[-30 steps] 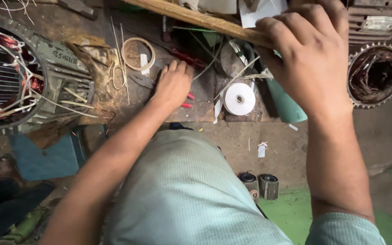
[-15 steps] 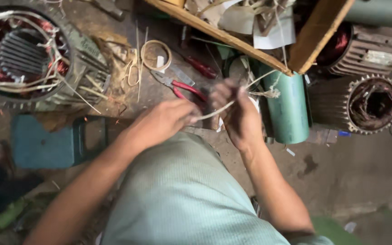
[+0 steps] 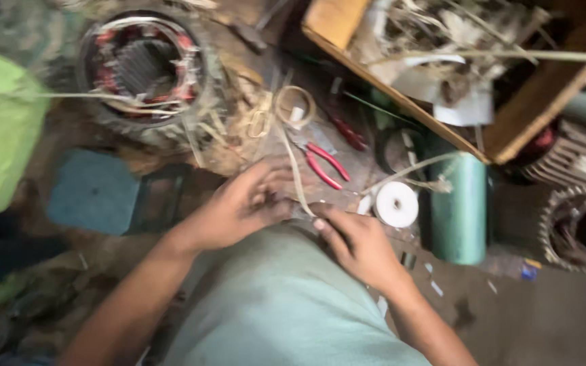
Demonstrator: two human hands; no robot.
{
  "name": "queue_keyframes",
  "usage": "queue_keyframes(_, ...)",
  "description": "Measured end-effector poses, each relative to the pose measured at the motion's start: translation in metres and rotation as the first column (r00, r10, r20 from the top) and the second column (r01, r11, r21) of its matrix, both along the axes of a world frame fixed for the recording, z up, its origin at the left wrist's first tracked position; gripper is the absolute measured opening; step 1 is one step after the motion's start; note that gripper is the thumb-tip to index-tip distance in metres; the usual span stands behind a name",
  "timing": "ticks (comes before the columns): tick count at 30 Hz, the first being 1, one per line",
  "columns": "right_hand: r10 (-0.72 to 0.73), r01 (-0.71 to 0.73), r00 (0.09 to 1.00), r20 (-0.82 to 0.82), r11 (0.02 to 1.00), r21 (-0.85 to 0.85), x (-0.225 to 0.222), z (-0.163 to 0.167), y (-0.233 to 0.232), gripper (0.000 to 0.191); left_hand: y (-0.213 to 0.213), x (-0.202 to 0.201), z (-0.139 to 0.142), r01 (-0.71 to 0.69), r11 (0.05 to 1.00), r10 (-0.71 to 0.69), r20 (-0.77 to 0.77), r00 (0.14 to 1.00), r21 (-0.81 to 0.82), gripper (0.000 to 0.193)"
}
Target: The person works on a motor stator, using a wooden stick to push and arrange copper windings inside the slots. They retrieve a strip of insulating material from a cardboard box and insert it into the stator. The person uses pliers to adjust the windings and continues to arrange the coils by hand.
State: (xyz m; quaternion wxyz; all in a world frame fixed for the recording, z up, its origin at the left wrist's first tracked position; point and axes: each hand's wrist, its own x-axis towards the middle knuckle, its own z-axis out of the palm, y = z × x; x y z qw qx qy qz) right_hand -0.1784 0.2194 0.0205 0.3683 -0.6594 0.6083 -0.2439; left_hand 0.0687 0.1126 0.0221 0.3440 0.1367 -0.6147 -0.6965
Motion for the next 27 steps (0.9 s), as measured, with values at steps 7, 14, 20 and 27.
queue_keyframes(7, 0.116, -0.103, 0.989, -0.09, 0.986, 0.131, -0.01, 0.03, -0.018, 0.017, -0.037, 0.027, 0.033, -0.371, 0.861, 0.359, 0.101, 0.928, 0.347, 0.028)
queue_keyframes(14, -0.126, 0.107, 0.991, -0.045, 0.948, -0.299, 0.061, 0.062, -0.061, 0.027, -0.026, 0.018, 0.015, -0.331, 0.933, 0.279, 0.298, 0.913, 0.139, 0.028)
queue_keyframes(20, -0.07, 0.105, 0.971, 0.227, 0.983, -0.148, 0.107, 0.072, -0.101, 0.014, -0.028, 0.027, 0.0, -0.266, 0.962, 0.262, 0.481, 0.836, -0.062, 0.024)
queue_keyframes(27, -0.205, 0.138, 0.831, 0.517, 0.977, 0.165, 0.124, 0.056, -0.085, 0.017, -0.03, 0.076, 0.002, -0.169, 0.949, 0.273, 0.425, 0.863, -0.265, 0.026)
